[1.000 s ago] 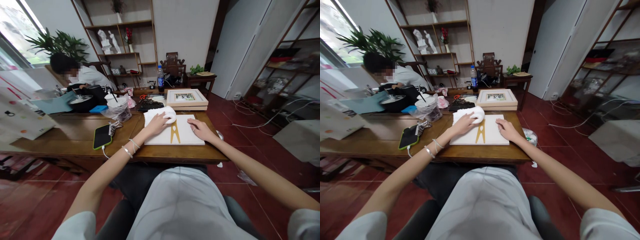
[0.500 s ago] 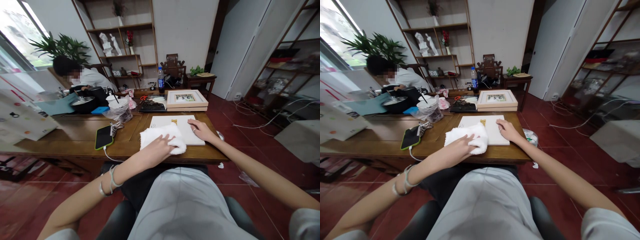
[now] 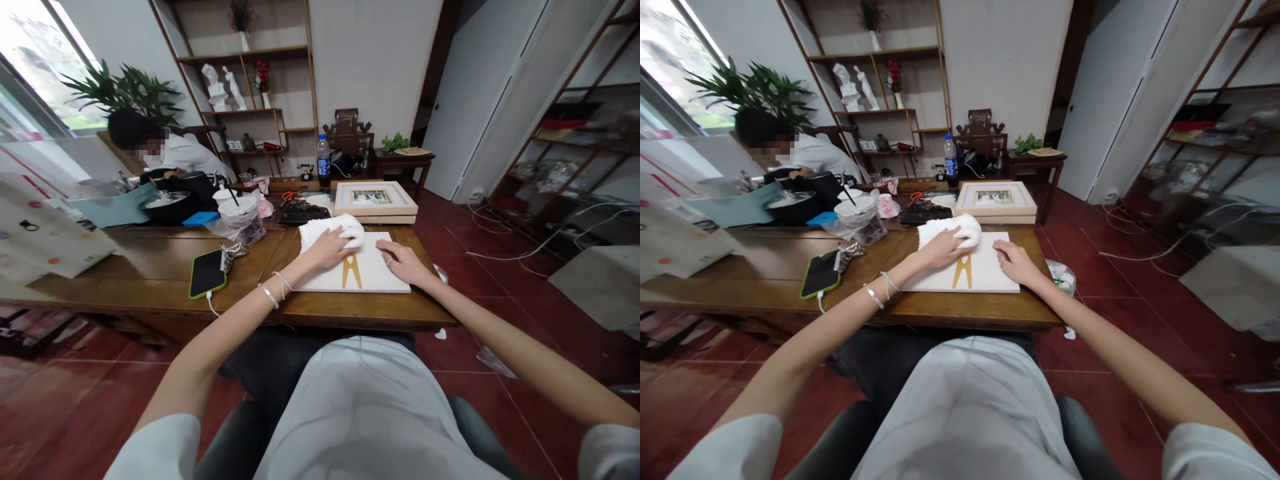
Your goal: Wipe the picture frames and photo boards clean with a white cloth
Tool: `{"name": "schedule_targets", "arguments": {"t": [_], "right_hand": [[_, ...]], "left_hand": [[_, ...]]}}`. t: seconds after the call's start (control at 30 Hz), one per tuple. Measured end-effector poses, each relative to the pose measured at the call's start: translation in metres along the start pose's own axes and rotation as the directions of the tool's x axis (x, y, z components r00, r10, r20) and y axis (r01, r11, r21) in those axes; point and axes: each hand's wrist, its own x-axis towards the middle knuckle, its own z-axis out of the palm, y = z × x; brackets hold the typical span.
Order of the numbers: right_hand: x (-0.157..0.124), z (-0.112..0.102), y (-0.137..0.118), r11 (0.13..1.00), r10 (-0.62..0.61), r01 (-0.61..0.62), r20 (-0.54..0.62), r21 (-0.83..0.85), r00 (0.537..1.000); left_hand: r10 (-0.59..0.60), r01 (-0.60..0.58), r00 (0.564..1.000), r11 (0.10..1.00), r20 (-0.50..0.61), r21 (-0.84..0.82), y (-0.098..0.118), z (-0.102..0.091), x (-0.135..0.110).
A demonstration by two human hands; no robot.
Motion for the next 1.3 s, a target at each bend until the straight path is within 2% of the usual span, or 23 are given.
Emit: {"name": "schedule_targets", "arguments": {"t": [0.13, 0.27, 0.33, 0.43, 0.5, 0.57, 0.8, 0.93, 1.0, 1.1, 1.3], "right_hand": [[0.000, 0.001, 0.001, 1.000, 0.002, -0.002, 0.001, 0.023, 1.000], [0.000, 0.001, 0.002, 0.999, 0.006, -0.005, -0.008, 0.041, 1.000], [0.000, 0.001, 0.002, 1.000, -0.001, 0.001, -0.007, 0.031, 1.000], [0.000, 0.001, 0.001, 1.000, 0.001, -0.001, 0.000, 0.005, 1.000], [0.000, 0.000, 0.000, 1.000, 0.003, -0.003, 0.001, 0.000, 1.000], [0.000, 0.000, 0.000, 1.000, 0.003, -0.003, -0.003, 0.012, 1.000], [0.000, 0.001, 0.002, 0.999, 0.003, -0.003, -0.009, 0.038, 1.000], [0.000, 0.001, 0.002, 1.000, -0.005, 0.005, 0.001, 0.000, 1.000], [0.000, 0.000, 0.001, 1.000, -0.003, 0.003, 0.012, -0.022, 1.000], [0.001, -0.003, -0.002, 1.000, -0.014, 0.015, 0.032, -0.016, 0.999], [0.001, -0.007, -0.008, 0.997, -0.056, 0.053, 0.056, 0.056, 0.997]], "left_hand": [[0.001, -0.002, 1.000, 0.999, 0.021, 0.041, 0.022, -0.002, -0.010], [0.028, -0.034, 0.998, 0.993, 0.053, 0.116, 0.062, -0.011, -0.045], [0.078, -0.085, 0.995, 0.988, 0.058, 0.129, 0.082, -0.016, -0.065], [0.165, -0.174, 0.983, 0.976, 0.075, 0.132, 0.098, -0.023, -0.085], [0.175, -0.186, 0.980, 0.974, 0.089, 0.128, 0.098, -0.024, -0.086], [0.164, -0.173, 0.982, 0.978, 0.091, 0.114, 0.088, -0.024, -0.078], [0.132, -0.132, 0.990, 0.991, 0.055, -0.006, 0.019, -0.010, -0.010], [0.065, -0.065, 0.996, 0.998, 0.058, -0.014, 0.001, -0.002, 0.020], [0.032, -0.033, 0.996, 0.999, 0.079, 0.013, 0.004, 0.000, 0.025], [0.024, -0.030, 0.996, 0.998, 0.092, 0.061, 0.022, -0.001, 0.020], [0.077, -0.092, 0.990, 0.986, 0.114, 0.136, 0.080, -0.014, -0.020]]}}
